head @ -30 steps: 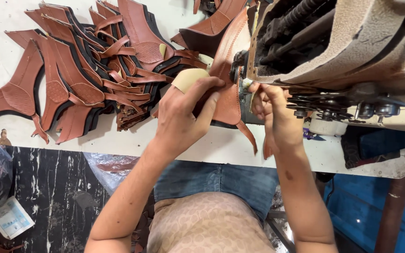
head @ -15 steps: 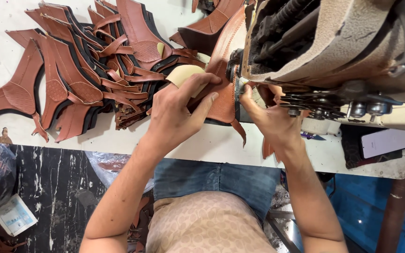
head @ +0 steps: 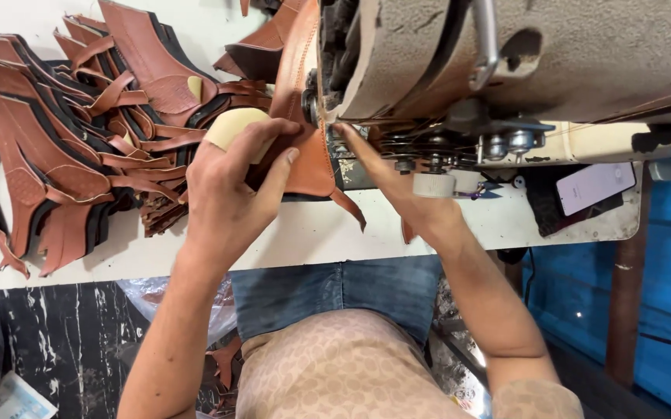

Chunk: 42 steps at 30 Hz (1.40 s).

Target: Stitching leather shoe components using an industrial sewing machine.

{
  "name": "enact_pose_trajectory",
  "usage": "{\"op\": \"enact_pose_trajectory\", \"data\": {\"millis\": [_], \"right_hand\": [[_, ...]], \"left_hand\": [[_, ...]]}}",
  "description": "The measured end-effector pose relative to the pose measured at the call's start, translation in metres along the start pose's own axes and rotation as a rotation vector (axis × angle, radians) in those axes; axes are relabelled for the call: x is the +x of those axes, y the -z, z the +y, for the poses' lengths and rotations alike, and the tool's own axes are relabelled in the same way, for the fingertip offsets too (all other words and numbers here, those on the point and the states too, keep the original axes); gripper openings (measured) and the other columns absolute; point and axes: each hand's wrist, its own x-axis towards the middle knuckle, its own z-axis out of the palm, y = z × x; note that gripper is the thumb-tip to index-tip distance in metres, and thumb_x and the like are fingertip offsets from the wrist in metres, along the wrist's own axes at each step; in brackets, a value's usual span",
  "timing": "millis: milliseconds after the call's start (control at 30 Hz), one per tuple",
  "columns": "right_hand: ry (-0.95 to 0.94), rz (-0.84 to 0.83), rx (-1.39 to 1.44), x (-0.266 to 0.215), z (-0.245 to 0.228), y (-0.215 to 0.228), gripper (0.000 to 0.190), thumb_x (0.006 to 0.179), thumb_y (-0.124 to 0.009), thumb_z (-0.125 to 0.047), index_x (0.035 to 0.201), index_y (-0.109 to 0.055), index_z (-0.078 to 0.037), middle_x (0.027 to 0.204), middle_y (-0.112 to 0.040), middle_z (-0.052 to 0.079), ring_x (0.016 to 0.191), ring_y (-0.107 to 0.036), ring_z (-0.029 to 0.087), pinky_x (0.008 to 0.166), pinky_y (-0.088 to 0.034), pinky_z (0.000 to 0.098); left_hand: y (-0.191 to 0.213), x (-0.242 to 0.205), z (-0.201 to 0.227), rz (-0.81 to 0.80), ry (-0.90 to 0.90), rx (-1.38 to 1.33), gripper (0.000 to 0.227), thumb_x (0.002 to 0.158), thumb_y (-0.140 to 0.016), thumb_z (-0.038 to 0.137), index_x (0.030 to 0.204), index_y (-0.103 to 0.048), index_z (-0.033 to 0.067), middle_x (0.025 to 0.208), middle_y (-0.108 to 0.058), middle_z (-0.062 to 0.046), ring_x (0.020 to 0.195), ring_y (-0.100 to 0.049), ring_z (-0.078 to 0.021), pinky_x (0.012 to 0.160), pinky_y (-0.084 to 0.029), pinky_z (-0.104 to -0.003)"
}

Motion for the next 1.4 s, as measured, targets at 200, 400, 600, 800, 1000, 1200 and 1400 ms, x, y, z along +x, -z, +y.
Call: {"op": "enact_pose_trajectory", "data": {"millis": [200, 400, 600, 800, 1000, 1200, 1400], "right_hand": [[-0.360, 0.056, 0.019, 0.010, -0.031, -0.001, 0.107, 0.075, -0.054, -0.052, 0.170, -0.019, -0.016, 0.174, -0.016, 0.008, 0.146, -0.040, 0.029, 0.098, -0.046, 0.0538], [-0.580, -0.017, 1.583, 0.007, -0.031, 0.000, 0.063, 0.109, -0.051, -0.012, 0.166, -0.048, -0.037, 0.117, -0.063, -0.007, 0.108, -0.061, 0.013, 0.088, -0.055, 0.0399], [-0.732, 0.146, 0.705, 0.004, 0.001, 0.007, 0.051, 0.114, -0.061, -0.021, 0.162, -0.050, -0.036, 0.122, -0.061, -0.013, 0.114, -0.058, 0.004, 0.085, -0.045, 0.0397], [-0.681, 0.086, 0.284, 0.000, 0.003, 0.005, 0.051, 0.113, -0.046, -0.042, 0.163, -0.038, -0.037, 0.138, -0.057, -0.010, 0.110, -0.060, 0.012, 0.089, -0.048, 0.0438], [-0.619, 0.063, 0.210, -0.005, 0.002, 0.005, 0.050, 0.116, -0.049, -0.033, 0.164, -0.038, -0.027, 0.150, -0.052, -0.011, 0.108, -0.056, 0.015, 0.095, -0.044, 0.0510], [-0.626, 0.096, 0.196, 0.000, 0.023, 0.005, 0.048, 0.115, -0.045, -0.044, 0.162, -0.038, -0.036, 0.149, -0.046, -0.015, 0.126, -0.051, 0.005, 0.089, -0.045, 0.0476], [-0.684, 0.075, 0.245, -0.004, 0.000, 0.004, 0.044, 0.112, -0.045, -0.027, 0.156, -0.047, -0.032, 0.120, -0.055, -0.008, 0.107, -0.051, 0.016, 0.091, -0.042, 0.0453]], "left_hand": [[0.002, -0.006, -0.006, 0.067, -0.086, 0.222, 0.029, 0.097, -0.071, 0.007, 0.125, -0.067, 0.0102, 0.113, -0.074, -0.008, 0.097, -0.070, -0.0251, 0.090, -0.050, -0.040], [0.003, -0.006, -0.006, 0.004, 0.023, 0.028, 0.029, 0.098, -0.071, 0.011, 0.126, -0.068, 0.0127, 0.098, -0.076, -0.007, 0.069, -0.067, -0.0225, 0.067, -0.051, -0.035], [0.000, -0.007, -0.006, 0.006, 0.019, 0.069, 0.032, 0.096, -0.074, 0.013, 0.128, -0.068, 0.0141, 0.087, -0.074, -0.006, 0.059, -0.063, -0.0222, 0.060, -0.049, -0.035], [0.000, -0.008, -0.008, 0.001, 0.025, 0.054, 0.033, 0.097, -0.073, 0.012, 0.129, -0.068, 0.0140, 0.090, -0.075, -0.007, 0.062, -0.065, -0.0217, 0.061, -0.050, -0.034], [0.001, -0.006, -0.010, -0.014, 0.031, 0.053, 0.032, 0.096, -0.074, 0.011, 0.128, -0.069, 0.0138, 0.094, -0.077, -0.006, 0.065, -0.067, -0.0213, 0.062, -0.052, -0.034], [0.002, -0.005, -0.010, -0.010, -0.022, 0.036, 0.032, 0.097, -0.073, 0.010, 0.128, -0.069, 0.0148, 0.098, -0.077, -0.006, 0.069, -0.070, -0.0201, 0.066, -0.053, -0.033], [0.002, -0.003, -0.010, -0.031, 0.013, 0.083, 0.031, 0.096, -0.076, 0.011, 0.127, -0.071, 0.0136, 0.090, -0.075, -0.007, 0.062, -0.066, -0.0224, 0.061, -0.050, -0.034]]}}
